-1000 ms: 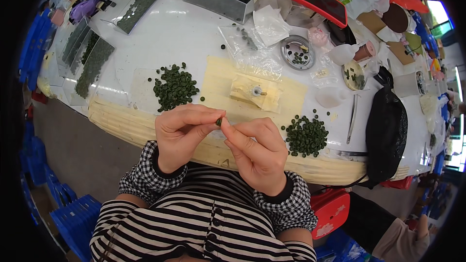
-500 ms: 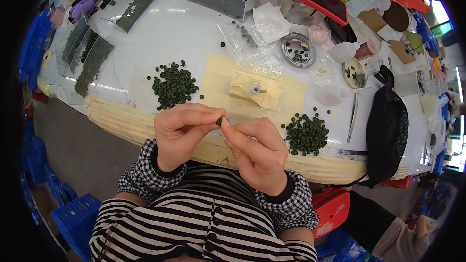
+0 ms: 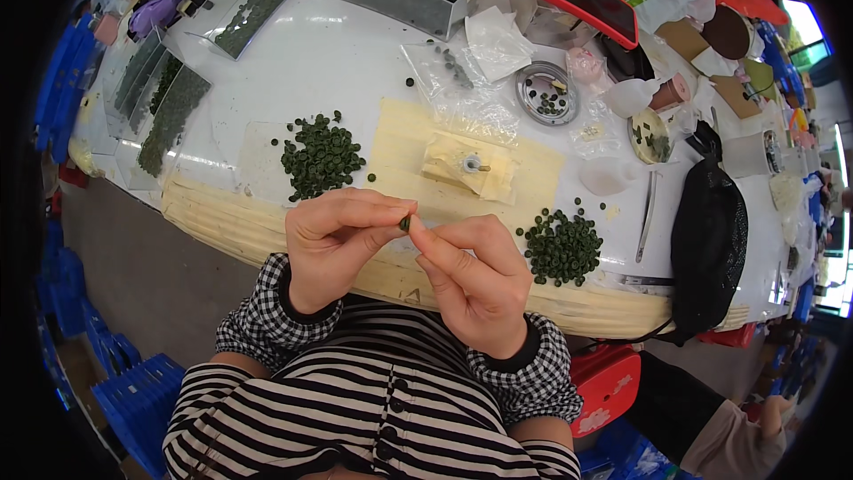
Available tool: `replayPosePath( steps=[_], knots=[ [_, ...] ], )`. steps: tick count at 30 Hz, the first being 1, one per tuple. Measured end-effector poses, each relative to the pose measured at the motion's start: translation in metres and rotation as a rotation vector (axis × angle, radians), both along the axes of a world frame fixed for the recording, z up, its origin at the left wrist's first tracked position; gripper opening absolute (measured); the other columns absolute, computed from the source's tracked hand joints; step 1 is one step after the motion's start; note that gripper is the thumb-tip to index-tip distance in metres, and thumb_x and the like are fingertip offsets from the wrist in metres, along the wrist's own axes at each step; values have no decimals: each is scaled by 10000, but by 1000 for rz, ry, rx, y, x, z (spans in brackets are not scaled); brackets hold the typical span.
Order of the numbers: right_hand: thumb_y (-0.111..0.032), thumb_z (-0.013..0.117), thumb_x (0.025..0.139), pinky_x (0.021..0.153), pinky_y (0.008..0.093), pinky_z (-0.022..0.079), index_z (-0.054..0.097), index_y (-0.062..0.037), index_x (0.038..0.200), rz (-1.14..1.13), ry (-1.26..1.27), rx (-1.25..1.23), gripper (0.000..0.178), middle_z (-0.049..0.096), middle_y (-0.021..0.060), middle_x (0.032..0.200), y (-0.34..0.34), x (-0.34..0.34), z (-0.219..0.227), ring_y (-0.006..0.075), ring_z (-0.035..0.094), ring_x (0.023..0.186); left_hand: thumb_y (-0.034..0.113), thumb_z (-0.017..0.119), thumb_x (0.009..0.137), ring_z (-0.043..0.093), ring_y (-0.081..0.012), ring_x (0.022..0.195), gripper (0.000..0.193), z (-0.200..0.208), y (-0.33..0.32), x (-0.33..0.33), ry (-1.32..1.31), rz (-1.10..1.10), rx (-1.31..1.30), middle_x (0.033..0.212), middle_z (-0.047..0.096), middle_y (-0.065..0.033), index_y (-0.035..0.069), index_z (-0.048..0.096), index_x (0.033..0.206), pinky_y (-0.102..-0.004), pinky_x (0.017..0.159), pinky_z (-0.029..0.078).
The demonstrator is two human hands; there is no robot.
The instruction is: Assembling small green plastic components into a yellow base on a factory workbench.
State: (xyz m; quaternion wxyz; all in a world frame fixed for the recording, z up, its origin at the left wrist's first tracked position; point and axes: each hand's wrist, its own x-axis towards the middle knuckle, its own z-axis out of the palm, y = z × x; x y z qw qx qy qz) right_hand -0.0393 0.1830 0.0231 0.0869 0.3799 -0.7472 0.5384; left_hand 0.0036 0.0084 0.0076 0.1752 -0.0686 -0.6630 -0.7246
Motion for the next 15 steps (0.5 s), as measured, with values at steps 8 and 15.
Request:
replayPosePath(
  steps=[8,15],
  knots=[
    [51,727,748,629,272,452,713,-15,1106,-3,-27,1,364,642,72,858,0,4,2,193,565,727,-77,680,828,697,-188,918,216,-2,-2,0,67,9,-86,994,723,-138,-8,713,1030,-260,772,550],
    [45,731,744,625,276,448,711,-21,1115,1,-4,1,377,636,67,848,1,2,2,192,565,725,-86,672,833,692,-180,905,230,0,-1,1,8,-24,-6,989,718,-135,-14,705,1049,-254,781,545]
  ],
)
